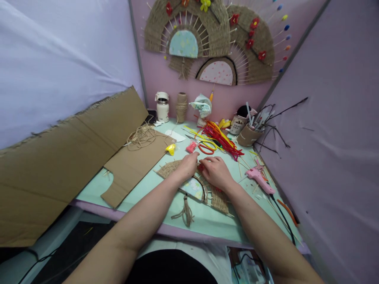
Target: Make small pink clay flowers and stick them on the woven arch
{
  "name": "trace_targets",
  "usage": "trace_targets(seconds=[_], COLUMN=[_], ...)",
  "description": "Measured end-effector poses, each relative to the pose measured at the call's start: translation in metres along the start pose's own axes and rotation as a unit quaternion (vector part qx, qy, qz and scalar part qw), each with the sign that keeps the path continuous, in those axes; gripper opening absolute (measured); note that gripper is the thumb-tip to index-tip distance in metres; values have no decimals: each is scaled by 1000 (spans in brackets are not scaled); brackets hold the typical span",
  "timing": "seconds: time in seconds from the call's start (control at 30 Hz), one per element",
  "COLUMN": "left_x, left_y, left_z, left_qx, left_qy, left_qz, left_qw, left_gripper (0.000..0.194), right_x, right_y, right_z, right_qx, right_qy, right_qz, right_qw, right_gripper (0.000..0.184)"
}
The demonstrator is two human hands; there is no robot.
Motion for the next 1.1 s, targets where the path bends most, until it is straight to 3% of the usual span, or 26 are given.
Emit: trace_targets(seconds=[0.2, 0.4, 0.57, 0.73, 0.9, 1.1], left_x=[-1, 0, 0, -1, 0, 1], left_y=[1, -1, 0, 2, 7, 17], left_z=[1, -2, -1, 7, 7, -1], left_qx=[-4, 4, 33, 51, 48, 34], left_qy=[-3, -6, -29, -54, -35, 8], left_qz=[4, 4, -4, -9, -27, -25], left_qw=[1000, 1000, 999, 997, 998, 999], left_gripper=[44, 41, 23, 25, 22, 18], right_x=[-1, -2, -2, -2, -2, -2], right_y=[-4, 11, 4, -1, 4, 2], right_z=[-4, 10, 20, 18, 18, 4], right_qx=[-24, 28, 44, 66, 74, 82], right_qy=[6, -15, -43, -49, -51, 14], right_qz=[-31, 31, -4, -36, -19, -34], right_qw=[999, 999, 998, 996, 996, 996], right_gripper=[22, 26, 20, 19, 20, 28])
Point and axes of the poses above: each hand's wrist, its own x-axis towards the middle knuckle, its own y-axis out of the back of the hand, z = x × y, the point moved 8 cm from there along x, towards the middle knuckle, and after that the axes turned 10 degrees about x, right-handed, at the moved point
